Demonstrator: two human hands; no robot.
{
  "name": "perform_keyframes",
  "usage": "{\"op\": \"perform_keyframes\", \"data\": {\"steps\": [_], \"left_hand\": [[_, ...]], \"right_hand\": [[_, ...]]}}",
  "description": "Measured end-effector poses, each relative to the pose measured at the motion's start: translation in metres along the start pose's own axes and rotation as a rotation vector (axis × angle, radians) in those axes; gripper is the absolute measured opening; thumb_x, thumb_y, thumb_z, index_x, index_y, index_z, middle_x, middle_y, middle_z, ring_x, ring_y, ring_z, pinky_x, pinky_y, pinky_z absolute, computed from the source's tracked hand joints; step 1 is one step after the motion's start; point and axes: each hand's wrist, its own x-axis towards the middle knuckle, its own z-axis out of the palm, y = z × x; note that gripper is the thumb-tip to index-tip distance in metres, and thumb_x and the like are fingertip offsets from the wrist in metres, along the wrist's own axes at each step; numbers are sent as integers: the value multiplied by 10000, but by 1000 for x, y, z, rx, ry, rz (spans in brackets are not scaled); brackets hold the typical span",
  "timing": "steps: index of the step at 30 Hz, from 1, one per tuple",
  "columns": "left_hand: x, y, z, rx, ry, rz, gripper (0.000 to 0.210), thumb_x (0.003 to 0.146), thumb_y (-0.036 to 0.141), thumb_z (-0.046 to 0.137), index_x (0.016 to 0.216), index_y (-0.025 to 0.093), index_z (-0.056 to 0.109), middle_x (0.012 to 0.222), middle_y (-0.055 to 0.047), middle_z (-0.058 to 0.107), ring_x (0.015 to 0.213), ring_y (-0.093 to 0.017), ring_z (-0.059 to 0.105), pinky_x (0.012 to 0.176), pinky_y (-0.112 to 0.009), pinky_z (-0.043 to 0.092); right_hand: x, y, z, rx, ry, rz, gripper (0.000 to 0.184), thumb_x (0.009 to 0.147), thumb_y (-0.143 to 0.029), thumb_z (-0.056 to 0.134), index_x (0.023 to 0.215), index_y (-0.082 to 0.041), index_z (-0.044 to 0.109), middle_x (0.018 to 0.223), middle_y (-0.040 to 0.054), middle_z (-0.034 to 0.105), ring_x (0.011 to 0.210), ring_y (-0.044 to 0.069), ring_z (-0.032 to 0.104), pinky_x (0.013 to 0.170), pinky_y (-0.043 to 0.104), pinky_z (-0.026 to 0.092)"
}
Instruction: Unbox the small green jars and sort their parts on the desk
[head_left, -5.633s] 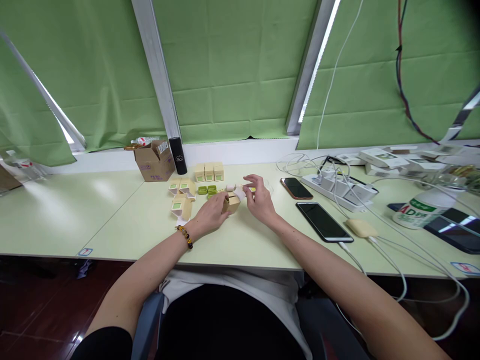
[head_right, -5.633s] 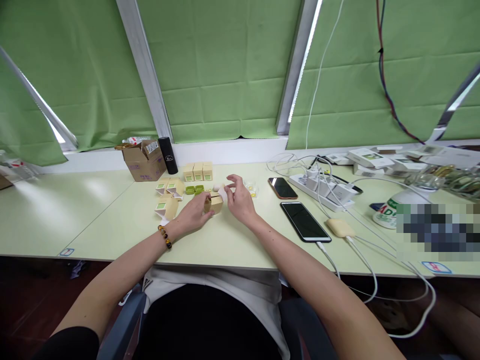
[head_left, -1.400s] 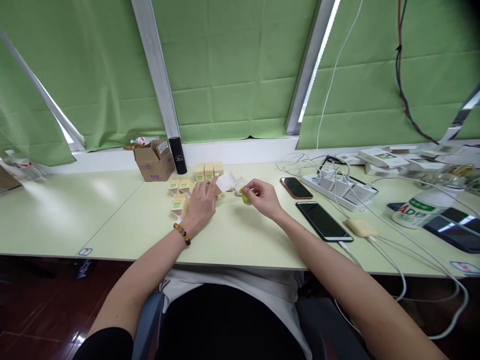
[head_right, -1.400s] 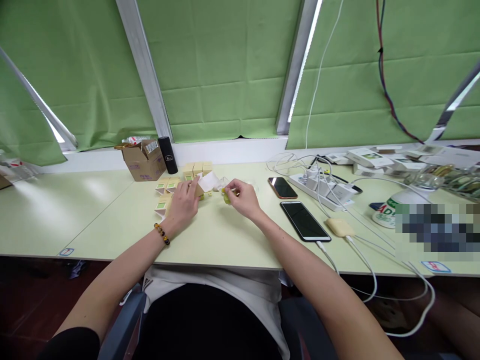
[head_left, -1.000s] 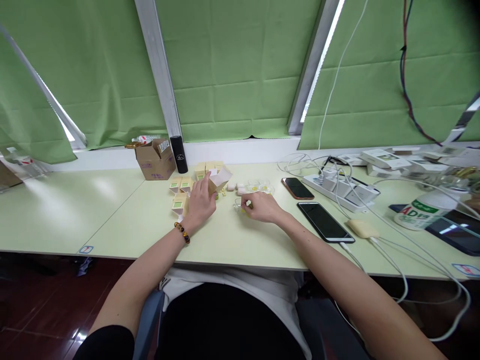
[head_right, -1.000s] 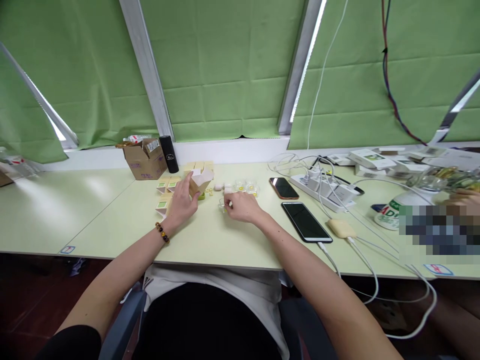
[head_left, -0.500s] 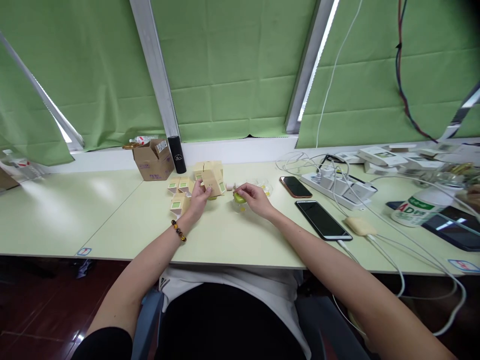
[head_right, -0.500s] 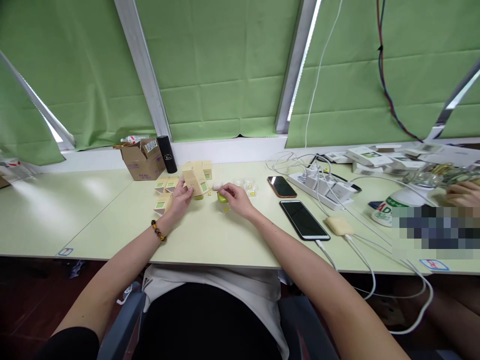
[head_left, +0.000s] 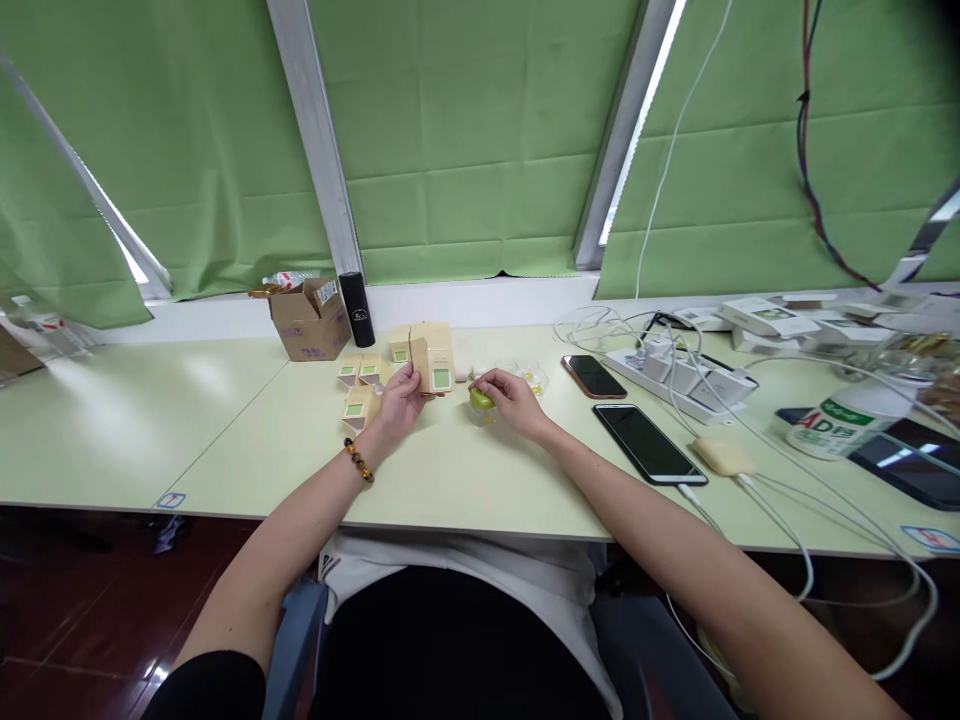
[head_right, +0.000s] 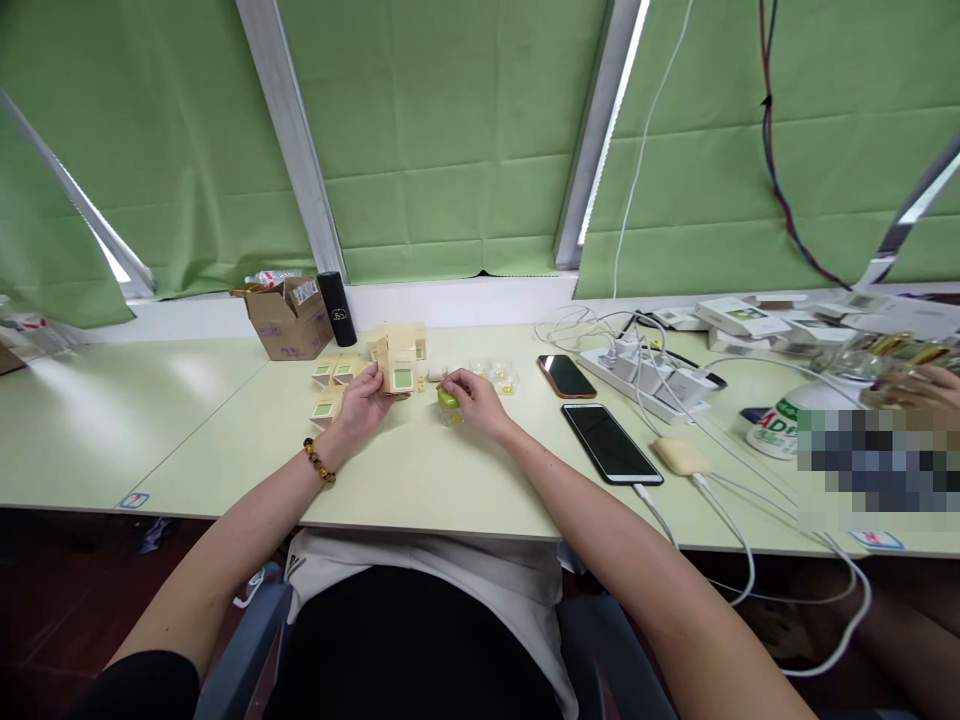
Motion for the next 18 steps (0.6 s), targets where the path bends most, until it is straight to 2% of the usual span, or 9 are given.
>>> {"op": "perform_keyframes", "data": {"steps": [9, 12, 15, 18], "left_hand": [[1, -2, -2, -40, 18, -5, 262, 961, 321, 636, 1178, 184, 690, 1219, -114, 755, 877, -188, 711, 829, -351, 587], [1, -1, -1, -64, 39, -23, 239, 968, 309, 620, 1148, 175, 702, 1220, -118, 756, 902, -193, 715, 835, -346, 584], [0, 3, 4, -50, 41, -40, 269, 974, 329, 614, 1167, 161, 697, 1260, -146, 743, 923, -209, 722, 844, -362, 586], [1, 7, 12, -39, -8, -55, 330, 977, 349, 606, 1223, 144, 686, 1290, -176, 731, 957, -232, 730, 822, -375, 597]], "right_hand": [[-1, 4, -1, -165, -51, -25, 266, 935, -445, 569, 907, -215, 700, 968, 64, 783, 879, 217, 689, 864, 379, 540], [-2, 5, 0, -161, -62, -21, 239, 919, -437, 598, 892, -222, 699, 931, 60, 782, 884, 226, 703, 902, 403, 557], [-3, 2, 0, -134, -46, -19, 227, 900, -437, 641, 936, -224, 710, 984, 72, 788, 943, 246, 723, 946, 439, 560], [-6, -9, 0, -96, 13, -64, 266, 919, -474, 654, 1012, -233, 717, 1083, 84, 787, 1032, 259, 727, 1012, 465, 542]]}}
